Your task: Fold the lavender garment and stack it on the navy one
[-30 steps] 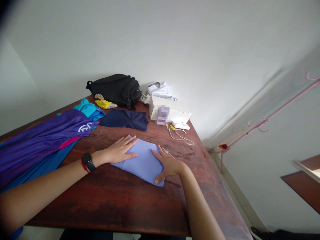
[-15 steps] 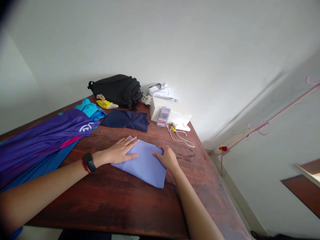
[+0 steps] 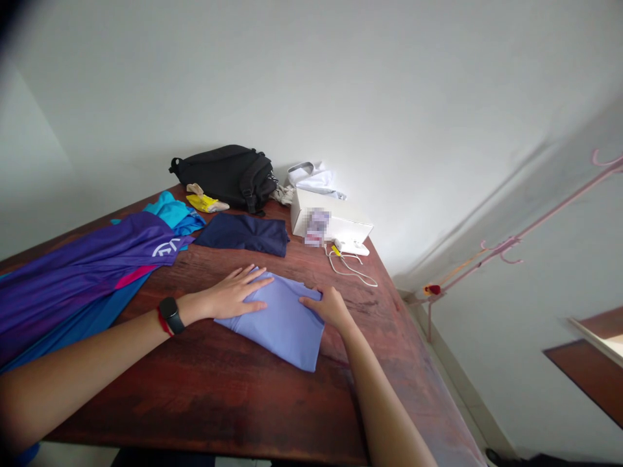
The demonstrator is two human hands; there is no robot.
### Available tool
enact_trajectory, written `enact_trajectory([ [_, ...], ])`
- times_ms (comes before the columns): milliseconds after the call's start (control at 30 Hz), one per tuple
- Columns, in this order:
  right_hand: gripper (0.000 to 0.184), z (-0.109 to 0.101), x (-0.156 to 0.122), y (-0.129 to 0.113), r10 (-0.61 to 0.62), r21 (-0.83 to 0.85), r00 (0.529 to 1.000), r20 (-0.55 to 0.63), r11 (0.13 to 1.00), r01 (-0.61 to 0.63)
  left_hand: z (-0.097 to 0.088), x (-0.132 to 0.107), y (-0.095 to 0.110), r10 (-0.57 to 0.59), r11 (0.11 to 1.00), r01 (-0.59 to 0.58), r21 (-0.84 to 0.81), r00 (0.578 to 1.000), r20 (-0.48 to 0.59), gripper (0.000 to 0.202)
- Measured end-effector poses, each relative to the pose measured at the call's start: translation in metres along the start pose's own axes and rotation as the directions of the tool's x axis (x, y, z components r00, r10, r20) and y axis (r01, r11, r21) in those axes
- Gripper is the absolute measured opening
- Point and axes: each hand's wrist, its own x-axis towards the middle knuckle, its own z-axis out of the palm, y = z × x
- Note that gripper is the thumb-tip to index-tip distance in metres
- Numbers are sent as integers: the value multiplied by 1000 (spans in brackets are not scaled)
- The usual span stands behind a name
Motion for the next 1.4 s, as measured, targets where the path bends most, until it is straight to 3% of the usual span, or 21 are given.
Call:
enact_trajectory([
  [300,44,-7,0,-2,-8,147,998,68,989,-2,1,0,0,7,1000,-7,7,1000,-5,81],
  [400,55,-18,-6,-5,-8,212,985,173,977,-29,-3,-1,2,44,999,-44,0,998,36,80],
  [500,79,-26,-12,-7,-4,309,936,351,944,-113,-8,-3,4,118,993,-118,-10,989,93,78],
  [600,77,-24,-14,-8,5,380,896,444,905,-193,-10,-4,4,195,981,-194,-19,974,116,77],
  [800,53,-8,-11,-11,-3,398,897,442,897,-193,-8,-4,3,274,961,-269,-56,956,101,76],
  [1000,55,-3,-14,-12,75,350,834,547,884,-309,-10,-4,8,322,946,-317,-68,941,103,80],
  [1233,52,0,-16,-25,1,370,881,474,907,-200,-11,-5,12,354,934,-347,-89,931,85,83],
  [1400,54,1,-18,-26,12,336,916,401,928,-160,-8,-4,11,354,933,-347,-93,933,70,85],
])
